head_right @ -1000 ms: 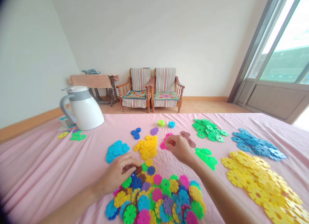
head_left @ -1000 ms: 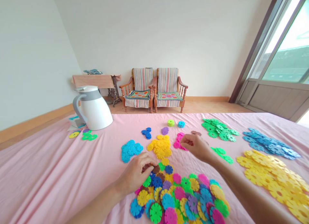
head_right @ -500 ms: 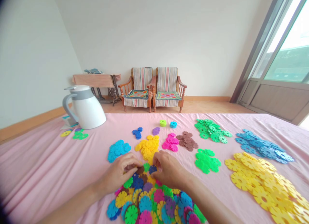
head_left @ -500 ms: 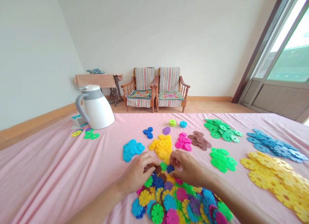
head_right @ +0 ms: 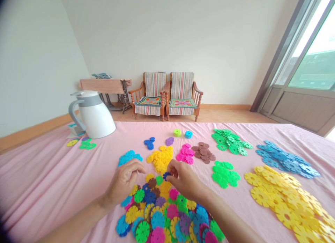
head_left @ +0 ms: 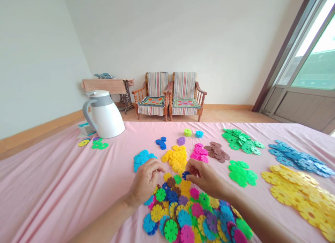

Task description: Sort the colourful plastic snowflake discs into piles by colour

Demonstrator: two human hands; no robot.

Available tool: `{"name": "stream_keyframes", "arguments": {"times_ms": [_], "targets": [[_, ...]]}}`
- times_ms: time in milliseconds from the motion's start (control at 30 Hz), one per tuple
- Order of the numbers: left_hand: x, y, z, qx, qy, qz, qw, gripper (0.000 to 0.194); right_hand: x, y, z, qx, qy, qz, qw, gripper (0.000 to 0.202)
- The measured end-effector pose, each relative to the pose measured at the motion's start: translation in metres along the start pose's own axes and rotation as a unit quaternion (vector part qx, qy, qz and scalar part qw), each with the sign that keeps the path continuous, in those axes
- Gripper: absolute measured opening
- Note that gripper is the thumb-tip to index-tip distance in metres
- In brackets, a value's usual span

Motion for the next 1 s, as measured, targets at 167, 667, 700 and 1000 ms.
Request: {"name": "stream_keyframes", "arguments": {"times_ms": [167,667,700,1000], "targets": [[-0.03,-0.013,0.001,-0.039,0.137,0.012,0.99,0.026,-0.015,0.013,-0.013,0.042,0.078,0.012,0.996,0.011],[-0.053,-0.029,0.007,-0.078,0.24,0.026,0.967,0.022,0.018,0.017,-0.141,0.056,0.125,0.018,0.99,0.009],[-0.052,-0.028,0.007,-0.076,0.237,0.026,0.968,0.022,0.02,0.017,-0.146,0.063,0.126,0.02,0.99,0.01],[-0.05,-0.029,0.007,-0.08,0.228,0.017,0.97,0.023,0.006,0.014,-0.127,0.043,0.103,0.018,0.994,0.016]]}}
Point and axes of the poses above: each hand's wrist, its own z-axis away from the middle knuckle, its own x-axis out of the palm, y = z × x, the point moved 8 cm from there along -z, towards the middle knuckle, and after that the axes turned 6 degrees about z, right-handed, at the moved point
